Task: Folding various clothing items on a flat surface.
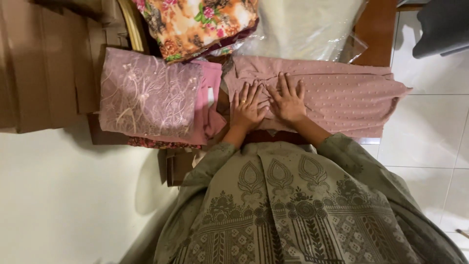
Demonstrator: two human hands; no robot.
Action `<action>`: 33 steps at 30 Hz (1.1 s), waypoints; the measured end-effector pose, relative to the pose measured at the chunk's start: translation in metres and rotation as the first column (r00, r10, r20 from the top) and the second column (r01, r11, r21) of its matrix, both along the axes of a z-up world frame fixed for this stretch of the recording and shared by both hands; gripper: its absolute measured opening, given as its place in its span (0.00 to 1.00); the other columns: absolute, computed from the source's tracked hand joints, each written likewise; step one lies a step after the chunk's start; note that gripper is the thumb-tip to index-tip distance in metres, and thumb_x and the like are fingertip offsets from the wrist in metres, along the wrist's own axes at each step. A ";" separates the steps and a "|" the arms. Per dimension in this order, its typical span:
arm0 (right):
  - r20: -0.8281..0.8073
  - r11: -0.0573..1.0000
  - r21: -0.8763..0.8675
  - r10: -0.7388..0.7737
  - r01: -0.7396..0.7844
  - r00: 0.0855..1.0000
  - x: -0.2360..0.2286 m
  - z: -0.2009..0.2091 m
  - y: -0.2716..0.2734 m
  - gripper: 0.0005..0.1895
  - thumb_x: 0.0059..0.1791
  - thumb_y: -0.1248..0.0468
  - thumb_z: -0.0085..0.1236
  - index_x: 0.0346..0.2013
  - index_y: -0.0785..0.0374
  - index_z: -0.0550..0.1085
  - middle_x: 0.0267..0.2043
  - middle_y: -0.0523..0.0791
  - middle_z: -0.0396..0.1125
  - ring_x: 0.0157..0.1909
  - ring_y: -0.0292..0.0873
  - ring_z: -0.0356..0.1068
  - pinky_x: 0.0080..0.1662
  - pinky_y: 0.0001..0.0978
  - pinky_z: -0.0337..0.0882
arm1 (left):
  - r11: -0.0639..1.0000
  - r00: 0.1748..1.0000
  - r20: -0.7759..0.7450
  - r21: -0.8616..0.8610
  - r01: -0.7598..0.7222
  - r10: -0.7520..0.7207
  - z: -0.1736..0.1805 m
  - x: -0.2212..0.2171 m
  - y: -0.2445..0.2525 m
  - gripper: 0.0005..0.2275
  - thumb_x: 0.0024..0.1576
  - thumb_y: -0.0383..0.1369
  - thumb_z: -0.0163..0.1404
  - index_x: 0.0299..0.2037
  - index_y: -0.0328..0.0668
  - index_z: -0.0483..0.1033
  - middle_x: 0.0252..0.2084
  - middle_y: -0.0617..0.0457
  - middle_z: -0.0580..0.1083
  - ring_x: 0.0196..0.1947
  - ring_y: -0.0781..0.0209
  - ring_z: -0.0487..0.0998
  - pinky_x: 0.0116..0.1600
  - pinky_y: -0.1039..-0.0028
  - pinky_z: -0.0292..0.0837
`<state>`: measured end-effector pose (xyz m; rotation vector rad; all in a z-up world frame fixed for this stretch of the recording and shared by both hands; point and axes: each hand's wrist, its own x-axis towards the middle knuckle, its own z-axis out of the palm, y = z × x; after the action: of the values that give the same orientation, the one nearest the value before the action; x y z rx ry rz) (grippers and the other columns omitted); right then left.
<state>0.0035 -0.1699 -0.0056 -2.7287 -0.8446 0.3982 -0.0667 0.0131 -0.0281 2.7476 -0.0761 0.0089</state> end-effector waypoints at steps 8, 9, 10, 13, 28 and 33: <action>0.001 0.997 -0.017 0.075 -0.075 0.997 0.002 -0.035 0.065 0.30 0.57 0.49 0.39 0.75 0.44 0.55 0.81 0.52 0.34 0.80 0.59 0.28 0.70 0.73 0.31 | 0.997 0.989 -0.132 0.044 -0.060 0.065 0.006 -0.004 0.047 0.37 0.58 0.52 0.49 0.77 0.53 0.51 0.79 0.57 0.48 0.79 0.52 0.45 0.76 0.45 0.37; -0.012 0.995 -0.033 0.093 -0.094 0.996 0.004 -0.039 0.074 0.31 0.56 0.50 0.39 0.75 0.44 0.54 0.82 0.51 0.33 0.81 0.59 0.28 0.70 0.72 0.31 | 0.997 0.981 -0.176 0.017 -0.079 0.080 0.010 -0.002 0.054 0.37 0.58 0.52 0.49 0.77 0.52 0.50 0.80 0.56 0.48 0.79 0.51 0.44 0.75 0.43 0.36; -0.009 0.996 -0.029 0.086 -0.087 0.996 0.005 -0.036 0.079 0.31 0.56 0.50 0.39 0.75 0.44 0.54 0.82 0.51 0.33 0.81 0.59 0.28 0.70 0.72 0.31 | 0.997 0.982 -0.173 0.021 -0.072 0.074 0.002 -0.003 0.061 0.37 0.58 0.52 0.49 0.77 0.52 0.50 0.80 0.56 0.48 0.79 0.51 0.44 0.75 0.43 0.36; -0.009 0.994 0.036 0.105 -0.104 0.994 0.001 -0.030 0.089 0.31 0.56 0.51 0.40 0.75 0.47 0.54 0.81 0.53 0.34 0.80 0.61 0.29 0.70 0.71 0.32 | 0.998 0.989 -0.139 0.005 -0.058 0.058 -0.016 -0.008 0.075 0.37 0.58 0.48 0.50 0.77 0.49 0.50 0.80 0.52 0.48 0.79 0.47 0.43 0.78 0.43 0.37; -0.719 0.172 0.695 0.182 0.698 0.670 0.019 0.004 -0.099 0.19 0.55 0.73 0.46 0.58 0.59 0.75 0.59 0.47 0.72 0.63 0.46 0.70 0.66 0.35 0.69 | 0.987 0.934 -0.355 -0.159 -0.007 -0.050 -0.043 0.068 0.011 0.37 0.63 0.57 0.41 0.80 0.58 0.43 0.84 0.57 0.40 0.81 0.40 0.30 0.73 0.28 0.26; -0.068 0.530 0.661 -0.663 0.531 0.746 -0.002 0.028 -0.242 0.26 0.49 0.71 0.51 0.63 0.62 0.70 0.67 0.52 0.64 0.73 0.55 0.58 0.73 0.54 0.56 | 0.999 0.883 -0.469 -0.029 -0.032 0.014 0.005 0.070 -0.017 0.53 0.50 0.64 0.51 0.78 0.50 0.32 0.81 0.48 0.28 0.78 0.37 0.21 0.69 0.28 0.21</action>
<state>0.0012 -0.4118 0.0222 -2.1847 0.0259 -0.2829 0.0037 -0.0043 -0.0227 2.6326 0.0898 -0.6407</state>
